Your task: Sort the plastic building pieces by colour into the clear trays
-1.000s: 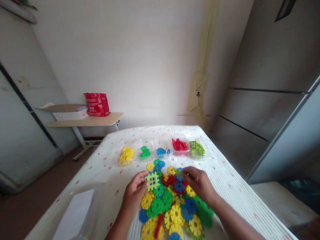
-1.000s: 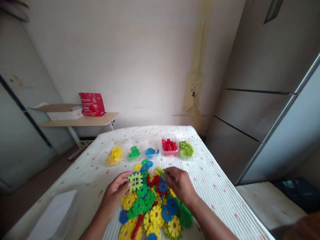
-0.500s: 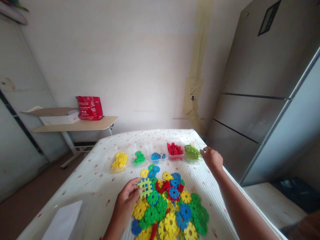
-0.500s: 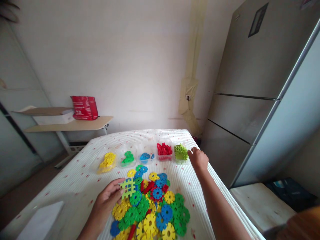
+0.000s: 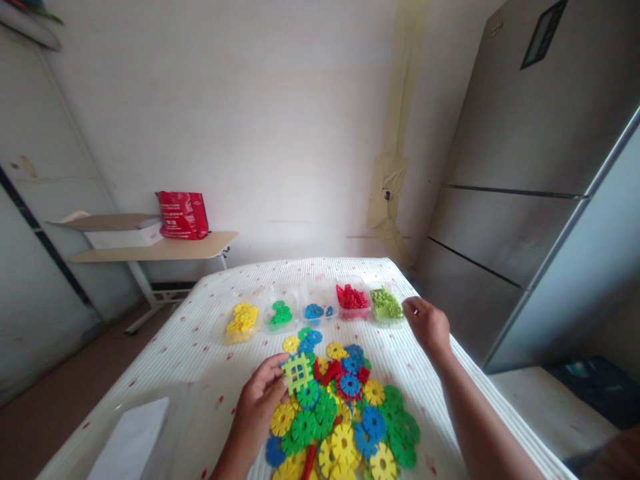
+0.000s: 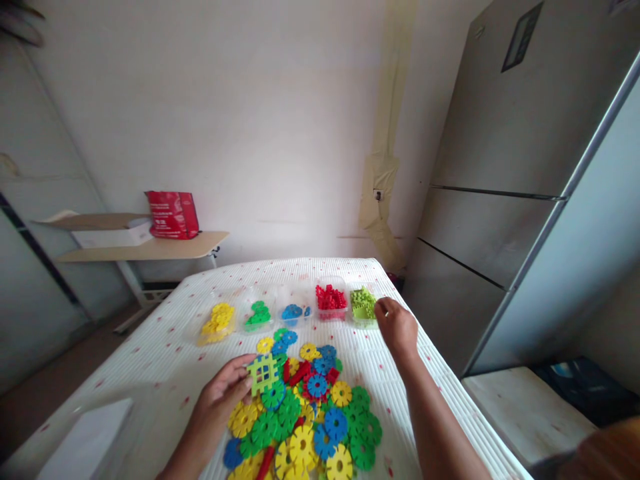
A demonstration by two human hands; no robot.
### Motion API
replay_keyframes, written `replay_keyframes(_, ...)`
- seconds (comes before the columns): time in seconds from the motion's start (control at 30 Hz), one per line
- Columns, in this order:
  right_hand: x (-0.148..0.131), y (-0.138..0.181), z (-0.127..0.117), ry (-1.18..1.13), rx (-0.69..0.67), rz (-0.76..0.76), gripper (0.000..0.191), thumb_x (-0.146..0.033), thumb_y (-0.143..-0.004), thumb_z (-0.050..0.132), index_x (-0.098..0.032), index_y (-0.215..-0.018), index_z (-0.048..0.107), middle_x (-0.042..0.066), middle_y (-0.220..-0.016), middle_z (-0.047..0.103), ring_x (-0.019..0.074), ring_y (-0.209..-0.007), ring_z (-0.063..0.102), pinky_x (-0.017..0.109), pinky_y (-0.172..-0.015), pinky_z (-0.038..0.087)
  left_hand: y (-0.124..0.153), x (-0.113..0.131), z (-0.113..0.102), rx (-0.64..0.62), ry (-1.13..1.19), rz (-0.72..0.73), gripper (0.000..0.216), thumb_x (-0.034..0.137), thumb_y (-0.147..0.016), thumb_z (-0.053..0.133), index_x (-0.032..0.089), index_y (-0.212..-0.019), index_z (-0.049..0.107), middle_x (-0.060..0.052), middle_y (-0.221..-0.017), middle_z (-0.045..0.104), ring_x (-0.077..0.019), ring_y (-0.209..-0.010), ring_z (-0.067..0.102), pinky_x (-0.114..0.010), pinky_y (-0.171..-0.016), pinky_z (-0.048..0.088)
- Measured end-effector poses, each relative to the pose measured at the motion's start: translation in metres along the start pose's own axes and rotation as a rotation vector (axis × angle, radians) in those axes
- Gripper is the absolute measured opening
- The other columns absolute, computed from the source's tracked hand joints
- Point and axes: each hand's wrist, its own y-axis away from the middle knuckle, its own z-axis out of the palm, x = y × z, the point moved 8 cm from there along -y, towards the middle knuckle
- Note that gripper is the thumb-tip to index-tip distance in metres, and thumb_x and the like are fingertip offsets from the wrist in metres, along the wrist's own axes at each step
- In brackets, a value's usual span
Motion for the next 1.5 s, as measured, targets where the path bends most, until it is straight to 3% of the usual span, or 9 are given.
replay_keyframes(0.1, 0.034, -0.005, 0.002, 0.081, -0.055, 0.096, 0.023, -0.028, -0.079, 0.047, -0.021, -0.085, 0.069, 0.004, -0.098, 0.064, 0.0138, -0.072, 0.059, 0.021, -0.055, 0.032, 0.000, -0.001, 0.000, -0.001, 0.006, 0.007, 0.049, 0.042, -0.063, 0.066, 0.015, -0.103, 0.056, 0.001, -0.070, 0.057, -0.0096, -0.051, 0.051, -0.023, -0.052, 0.043)
replay_keyframes(0.2, 0.051, -0.009, 0.012, 0.077, -0.155, 0.097, 0.022, -0.029, -0.078, 0.050, -0.022, -0.086, 0.069, 0.005, -0.099, 0.064, 0.0152, -0.077, 0.060, 0.021, -0.059, 0.036, -0.001, -0.002, 0.001, -0.014, 0.014, 0.003, 0.049, 0.043, -0.062, 0.066, 0.016, -0.102, 0.057, 0.001, -0.071, 0.058, -0.0100, -0.052, 0.052, -0.023, -0.052, 0.042)
replay_keyframes(0.37, 0.043, -0.008, 0.028, 0.089, -0.249, 0.112, 0.024, -0.036, -0.078, 0.052, -0.021, -0.085, 0.068, 0.006, -0.091, 0.066, 0.0179, -0.080, 0.061, 0.023, -0.059, 0.038, 0.000, 0.000, -0.001, 0.002, 0.004, -0.010, 0.054, 0.045, -0.060, 0.067, 0.015, -0.103, 0.056, 0.000, -0.073, 0.059, -0.0106, -0.053, 0.052, -0.023, -0.052, 0.043)
replay_keyframes(0.57, 0.033, -0.010, 0.032, 0.186, -0.310, 0.174, 0.022, -0.033, -0.077, 0.049, -0.020, -0.078, 0.068, 0.008, -0.080, 0.067, 0.0189, -0.072, 0.061, 0.023, -0.052, 0.034, -0.002, -0.003, -0.005, 0.024, -0.005, -0.015, 0.054, 0.045, -0.060, 0.067, 0.014, -0.103, 0.056, 0.001, -0.072, 0.057, -0.0103, -0.053, 0.051, -0.023, -0.053, 0.043)
replay_keyframes(0.83, 0.029, -0.010, 0.025, 0.232, -0.228, 0.244, 0.024, -0.031, -0.077, 0.045, -0.020, -0.080, 0.066, 0.008, -0.078, 0.067, 0.0199, -0.071, 0.062, 0.025, -0.053, 0.034, -0.002, -0.002, -0.003, 0.026, -0.006, -0.023, 0.053, 0.043, -0.059, 0.066, 0.014, -0.102, 0.055, 0.002, -0.070, 0.056, -0.0100, -0.052, 0.051, -0.023, -0.052, 0.042)
replay_keyframes(1.03, 0.023, -0.008, 0.032, 0.237, -0.292, 0.221, 0.028, -0.032, -0.079, 0.043, -0.020, -0.081, 0.068, 0.010, -0.080, 0.067, 0.0207, -0.074, 0.062, 0.025, -0.055, 0.036, -0.001, 0.003, -0.004, 0.043, -0.011, -0.009, 0.053, 0.044, -0.056, 0.067, 0.014, -0.099, 0.058, 0.001, -0.068, 0.058, -0.0112, -0.052, 0.052, -0.023, -0.051, 0.042)
replay_keyframes(1.23, 0.020, -0.012, 0.035, 0.268, -0.237, 0.111, 0.028, -0.025, -0.081, 0.042, -0.016, -0.078, 0.069, 0.012, -0.088, 0.064, 0.0209, -0.084, 0.058, 0.025, -0.060, 0.039, -0.002, 0.003, -0.005, 0.050, -0.004, 0.006, 0.049, 0.042, -0.057, 0.068, 0.015, -0.097, 0.060, 0.000, -0.067, 0.059, -0.0106, -0.051, 0.052, -0.022, -0.049, 0.043)
replay_keyframes(1.33, 0.017, -0.013, 0.034, 0.234, -0.183, 0.056, 0.024, -0.023, -0.078, 0.046, -0.017, -0.075, 0.068, 0.011, -0.093, 0.062, 0.0227, -0.091, 0.054, 0.027, -0.064, 0.039, -0.002, 0.002, -0.006, 0.053, -0.003, 0.006, 0.049, 0.041, -0.058, 0.068, 0.015, -0.098, 0.060, 0.000, -0.069, 0.060, -0.0110, -0.053, 0.053, -0.022, -0.050, 0.044)
replay_keyframes(1.5, 0.004, -0.013, 0.010, 0.076, 0.029, -0.021, 0.027, -0.024, -0.081, 0.042, -0.016, -0.074, 0.066, 0.009, -0.089, 0.063, 0.0207, -0.084, 0.053, 0.028, -0.069, 0.039, 0.000, 0.002, -0.003, 0.033, 0.007, -0.009, 0.051, 0.041, -0.059, 0.068, 0.015, -0.101, 0.058, -0.001, -0.073, 0.061, -0.0124, -0.057, 0.055, -0.023, -0.052, 0.046)
